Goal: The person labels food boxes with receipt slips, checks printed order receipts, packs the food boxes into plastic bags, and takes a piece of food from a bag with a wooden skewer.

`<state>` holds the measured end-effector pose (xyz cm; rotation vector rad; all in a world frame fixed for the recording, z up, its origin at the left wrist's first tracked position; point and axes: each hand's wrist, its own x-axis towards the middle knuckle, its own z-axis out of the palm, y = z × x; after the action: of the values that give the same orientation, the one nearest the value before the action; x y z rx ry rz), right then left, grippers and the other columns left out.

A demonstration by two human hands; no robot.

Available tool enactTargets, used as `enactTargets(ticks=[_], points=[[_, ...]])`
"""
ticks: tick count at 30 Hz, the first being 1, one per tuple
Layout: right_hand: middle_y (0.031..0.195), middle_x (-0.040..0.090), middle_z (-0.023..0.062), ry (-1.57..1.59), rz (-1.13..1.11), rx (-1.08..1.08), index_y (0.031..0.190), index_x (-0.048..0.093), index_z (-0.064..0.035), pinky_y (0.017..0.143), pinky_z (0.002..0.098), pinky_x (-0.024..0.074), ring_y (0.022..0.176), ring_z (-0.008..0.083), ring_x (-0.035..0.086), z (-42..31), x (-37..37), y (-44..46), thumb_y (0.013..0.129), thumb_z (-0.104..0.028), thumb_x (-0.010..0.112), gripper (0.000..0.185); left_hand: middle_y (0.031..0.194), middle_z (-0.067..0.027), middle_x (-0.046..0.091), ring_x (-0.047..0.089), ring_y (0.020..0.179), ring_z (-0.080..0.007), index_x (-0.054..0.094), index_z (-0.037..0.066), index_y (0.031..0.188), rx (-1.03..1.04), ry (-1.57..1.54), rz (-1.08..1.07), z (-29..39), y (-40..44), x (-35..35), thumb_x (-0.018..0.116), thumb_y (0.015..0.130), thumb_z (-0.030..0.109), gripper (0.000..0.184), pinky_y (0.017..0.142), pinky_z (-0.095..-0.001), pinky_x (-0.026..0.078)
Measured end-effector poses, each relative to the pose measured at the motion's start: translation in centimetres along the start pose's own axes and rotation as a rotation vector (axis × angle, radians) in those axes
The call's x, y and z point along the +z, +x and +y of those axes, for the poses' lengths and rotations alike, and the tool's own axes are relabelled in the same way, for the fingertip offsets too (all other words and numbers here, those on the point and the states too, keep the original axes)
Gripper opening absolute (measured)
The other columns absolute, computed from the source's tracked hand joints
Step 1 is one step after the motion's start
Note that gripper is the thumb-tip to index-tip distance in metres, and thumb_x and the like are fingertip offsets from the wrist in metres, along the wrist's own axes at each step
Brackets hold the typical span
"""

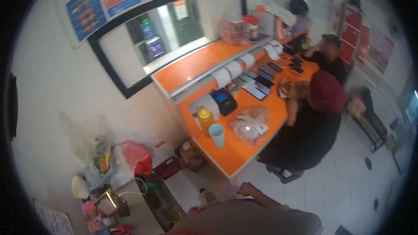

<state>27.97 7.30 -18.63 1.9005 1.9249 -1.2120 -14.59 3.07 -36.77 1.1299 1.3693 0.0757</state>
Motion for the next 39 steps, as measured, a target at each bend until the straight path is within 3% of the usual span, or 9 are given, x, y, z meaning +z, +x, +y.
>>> enactTargets(ticks=[5,11,14,21,24,27,29,37,39], points=[[0.114,0.062,0.0107,1.819,-0.430,-0.206,0.119,0.059,-0.0015,0.088,0.0408,0.0499,0.096,0.0239,0.063,-0.3,-4.0,-6.5,0.091,-0.018,0.059,0.033,0.104,-0.0065,0.064,0.059,0.099,-0.0213,0.061,0.006,0.119,0.122,-0.364,-0.610,12.3,-6.6,-5.3,0.052,0.095,0.033,0.038,0.091,-0.0373,0.044],[0.110,0.063,0.0055,1.408,-0.226,0.134,0.116,0.062,-0.0066,0.085,0.0372,0.0481,0.103,0.0185,0.058,1.1,-1.3,-11.2,0.087,-0.027,0.067,0.036,0.102,-0.0029,0.062,0.057,0.098,-0.0174,0.060,0.008,0.114,0.197,-1.361,-0.626,25.9,-10.9,-3.5,0.054,0.095,0.035,0.033,0.087,-0.0352,0.045],[0.119,0.061,0.0084,1.157,-0.190,-0.054,0.118,0.062,-0.0032,0.097,0.0367,0.0426,0.110,0.0221,0.056,3.5,2.2,-9.9,0.089,-0.026,0.064,0.037,0.102,-0.0019,0.063,0.057,0.100,-0.0173,0.058,0.008,0.112,0.373,-1.189,-0.396,30.7,-11.1,-0.6,0.058,0.093,0.037,0.035,0.086,-0.0343,0.046],[0.095,0.063,0.0104,2.387,-0.315,-0.584,0.118,0.057,-0.0039,0.090,0.0399,0.0465,0.092,0.0247,0.061,4.5,0.1,-9.5,0.095,-0.027,0.057,0.033,0.119,-0.0103,0.056,0.055,0.110,-0.0231,0.051,0.003,0.126,0.224,-0.354,-0.491,25.8,-4.9,-1.4,0.057,0.091,0.015,0.037,0.096,-0.0384,0.045],[0.094,0.062,0.0070,1.031,0.139,-0.010,0.118,0.057,-0.0031,0.079,0.0339,0.0504,0.085,0.0169,0.060,-1.4,-5.0,-14.4,0.091,-0.023,0.063,0.034,0.117,-0.0107,0.058,0.055,0.111,-0.0230,0.055,0.001,0.119,0.424,-1.005,-0.431,21.5,3.3,-2.4,0.049,0.094,0.019,0.031,0.100,-0.0391,0.043],[0.093,0.061,0.0070,1.620,0.112,-0.149,0.115,0.059,-0.0025,0.076,0.0316,0.0505,0.082,0.0151,0.060,1.8,-1.1,-12.0,0.089,-0.021,0.067,0.033,0.105,-0.0135,0.062,0.061,0.098,-0.0239,0.059,-0.002,0.111,0.196,-1.271,-0.422,30.0,-2.0,-2.0,0.051,0.092,0.020,0.030,0.089,-0.0405,0.050],[0.088,0.064,0.0072,1.976,0.169,-0.142,0.107,0.060,-0.0005,0.069,0.0286,0.0522,0.082,0.0158,0.063,3.7,-3.3,-14.4,0.090,-0.022,0.066,0.028,0.104,-0.0158,0.064,0.063,0.094,-0.0256,0.059,-0.003,0.112,0.250,-1.082,-1.064,29.3,0.7,-4.7,0.051,0.093,0.025,0.035,0.087,-0.0423,0.051],[0.074,0.054,-0.0006,1.167,-0.050,-0.151,0.103,0.061,-0.0045,0.056,0.0216,0.0402,0.063,0.0088,0.050,3.4,-4.5,-15.0,0.084,-0.014,0.071,0.024,0.116,-0.0188,0.062,0.061,0.105,-0.0299,0.053,-0.004,0.125,0.576,-0.671,-0.532,36.4,-8.6,-4.3,0.060,0.088,0.028,0.049,0.087,-0.0435,0.051],[0.071,0.055,-0.0009,1.705,0.283,0.018,0.092,0.061,-0.0035,0.053,0.0209,0.0402,0.061,0.0090,0.051,2.4,-4.7,-15.5,0.087,-0.014,0.067,0.013,0.119,-0.0172,0.060,0.058,0.110,-0.0288,0.053,-0.004,0.125,0.746,-0.198,-0.385,39.2,-8.7,-3.1,0.059,0.089,0.027,0.048,0.089,-0.0430,0.049]])
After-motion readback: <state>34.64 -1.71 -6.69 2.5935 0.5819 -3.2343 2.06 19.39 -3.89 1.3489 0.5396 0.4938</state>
